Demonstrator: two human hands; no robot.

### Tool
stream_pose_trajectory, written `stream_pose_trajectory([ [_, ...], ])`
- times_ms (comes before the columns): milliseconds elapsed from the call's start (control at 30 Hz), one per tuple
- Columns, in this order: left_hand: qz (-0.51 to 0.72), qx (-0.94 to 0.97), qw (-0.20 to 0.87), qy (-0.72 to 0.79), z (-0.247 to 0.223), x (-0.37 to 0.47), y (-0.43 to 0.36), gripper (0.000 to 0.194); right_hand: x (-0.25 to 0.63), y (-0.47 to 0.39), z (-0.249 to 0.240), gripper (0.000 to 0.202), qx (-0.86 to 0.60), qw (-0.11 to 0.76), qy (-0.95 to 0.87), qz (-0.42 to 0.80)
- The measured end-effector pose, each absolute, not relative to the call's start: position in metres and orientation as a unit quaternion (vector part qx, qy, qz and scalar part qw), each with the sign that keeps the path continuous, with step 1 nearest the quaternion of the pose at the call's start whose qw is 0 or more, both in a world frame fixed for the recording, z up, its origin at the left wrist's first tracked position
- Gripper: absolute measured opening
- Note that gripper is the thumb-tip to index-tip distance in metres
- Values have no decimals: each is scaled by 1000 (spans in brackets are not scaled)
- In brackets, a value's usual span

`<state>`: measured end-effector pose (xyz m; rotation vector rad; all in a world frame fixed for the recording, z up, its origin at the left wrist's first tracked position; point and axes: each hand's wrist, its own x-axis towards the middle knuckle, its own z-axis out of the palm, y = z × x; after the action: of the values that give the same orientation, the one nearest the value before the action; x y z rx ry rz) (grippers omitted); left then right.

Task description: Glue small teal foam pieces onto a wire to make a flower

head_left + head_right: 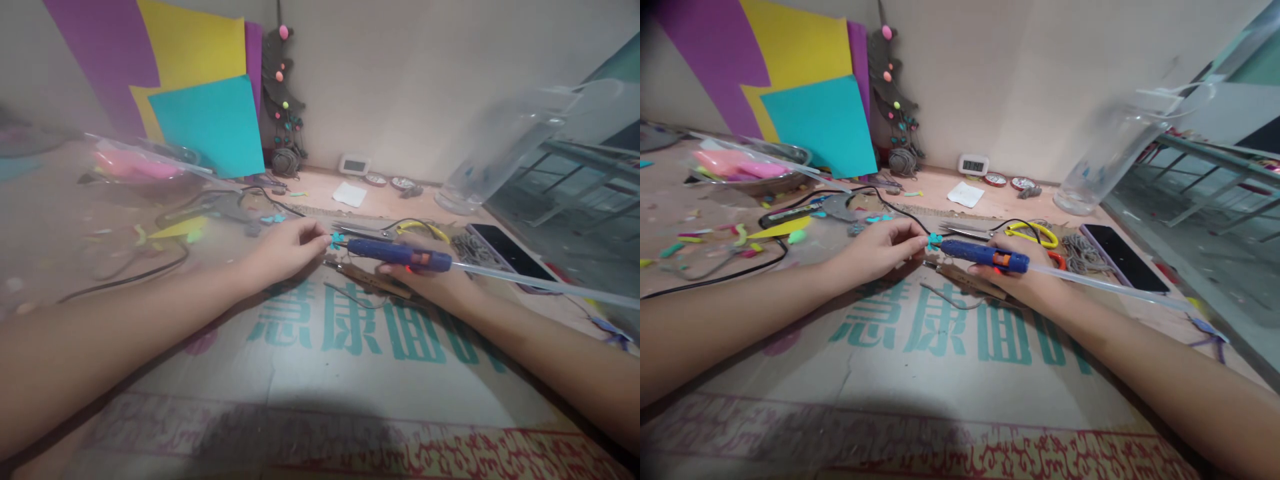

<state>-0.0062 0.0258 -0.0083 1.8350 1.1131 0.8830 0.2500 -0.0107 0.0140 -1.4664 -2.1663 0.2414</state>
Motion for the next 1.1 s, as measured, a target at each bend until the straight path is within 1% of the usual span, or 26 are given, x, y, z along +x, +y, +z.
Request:
stream_pose_trajectory([
  [133, 341, 740, 377, 440, -10, -7, 28, 24, 250, -10, 13, 25, -537, 255, -800, 78],
  [467, 339, 740, 370, 448, -9, -7, 28, 25, 250, -11, 14, 28, -533, 242, -807, 75],
  [833, 327, 751, 367, 442, -5, -7, 25, 25, 249, -11, 14, 22, -537, 272, -794, 83],
  [1100, 333, 744, 376, 440, -10, -7, 27, 24, 247, -11, 15, 26, -551, 281, -780, 96],
])
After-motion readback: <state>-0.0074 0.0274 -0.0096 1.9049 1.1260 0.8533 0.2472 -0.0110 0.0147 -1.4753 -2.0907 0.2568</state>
